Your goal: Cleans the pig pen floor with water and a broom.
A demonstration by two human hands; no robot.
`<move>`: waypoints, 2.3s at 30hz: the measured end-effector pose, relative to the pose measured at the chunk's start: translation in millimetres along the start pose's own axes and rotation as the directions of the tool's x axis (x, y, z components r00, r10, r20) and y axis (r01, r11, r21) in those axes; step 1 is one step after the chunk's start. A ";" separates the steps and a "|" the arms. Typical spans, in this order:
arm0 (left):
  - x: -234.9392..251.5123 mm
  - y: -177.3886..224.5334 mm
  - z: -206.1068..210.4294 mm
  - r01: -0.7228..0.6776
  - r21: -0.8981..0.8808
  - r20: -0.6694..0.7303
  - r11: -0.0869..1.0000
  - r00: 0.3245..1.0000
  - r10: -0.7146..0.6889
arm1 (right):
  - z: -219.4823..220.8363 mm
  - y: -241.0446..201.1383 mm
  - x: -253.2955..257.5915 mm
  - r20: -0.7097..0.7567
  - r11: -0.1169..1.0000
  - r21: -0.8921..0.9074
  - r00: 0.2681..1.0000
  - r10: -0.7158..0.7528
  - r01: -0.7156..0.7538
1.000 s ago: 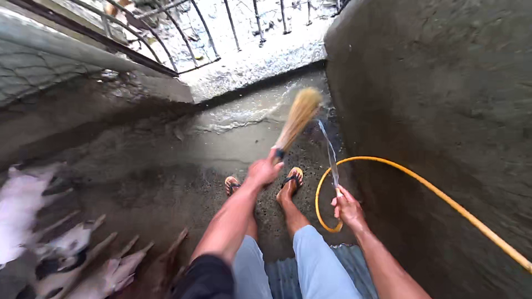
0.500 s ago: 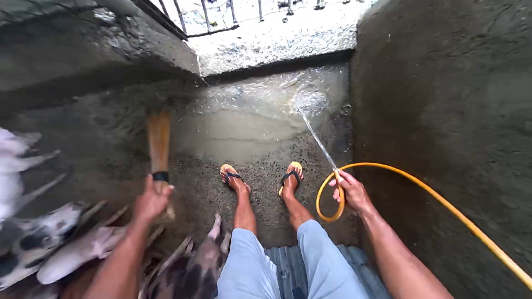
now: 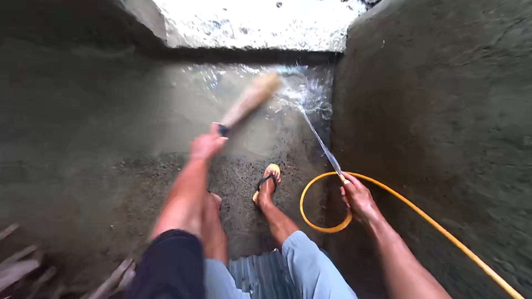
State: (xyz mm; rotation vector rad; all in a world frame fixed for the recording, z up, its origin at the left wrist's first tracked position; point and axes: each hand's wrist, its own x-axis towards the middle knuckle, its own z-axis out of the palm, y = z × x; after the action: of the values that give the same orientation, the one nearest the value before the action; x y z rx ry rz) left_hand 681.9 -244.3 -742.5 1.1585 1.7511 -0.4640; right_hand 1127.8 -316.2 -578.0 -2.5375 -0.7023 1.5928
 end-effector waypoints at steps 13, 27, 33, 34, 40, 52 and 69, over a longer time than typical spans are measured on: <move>-167.1 52.9 -1.4 -0.011 -0.220 0.226 0.975 0.972 0.062 | -41.2 -29.9 -18.5 -0.192 0.963 0.259 0.974 0.123 -0.071; -62.0 -188.1 -19.8 0.401 -0.274 -0.128 0.874 0.885 -0.447 | 13.1 -25.8 -28.3 0.018 0.994 -0.085 0.997 -0.071 0.072; -181.4 -130.2 -15.2 0.371 -0.376 0.014 0.849 0.919 -0.394 | 25.6 -56.6 -49.2 0.053 0.925 -0.345 0.988 -0.147 0.157; -190.8 -98.0 -0.6 0.290 -0.318 0.091 0.903 0.957 -0.275 | 25.9 -58.2 -49.5 0.044 0.921 -0.353 0.987 -0.157 0.163; -112.0 20.1 73.6 -0.261 0.003 0.346 0.965 0.906 0.243 | 23.3 -51.7 -51.7 -0.067 0.926 -0.350 0.982 -0.177 0.143; -224.6 -278.5 -28.7 0.554 -0.379 -0.126 0.742 0.763 -0.634 | -24.2 -70.8 -41.8 0.034 0.998 -0.045 0.998 -0.044 0.046; -83.4 -285.1 -34.8 0.493 -0.351 -0.192 0.796 0.795 -0.576 | 3.0 -80.1 -19.4 0.107 0.951 0.291 0.984 -0.141 0.105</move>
State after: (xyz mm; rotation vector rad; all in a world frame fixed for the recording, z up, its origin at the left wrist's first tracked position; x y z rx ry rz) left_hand 427.6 -397.2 -705.1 0.5147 2.3330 -0.3666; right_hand 1090.7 -253.0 -539.9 -2.1641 -0.5802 1.6859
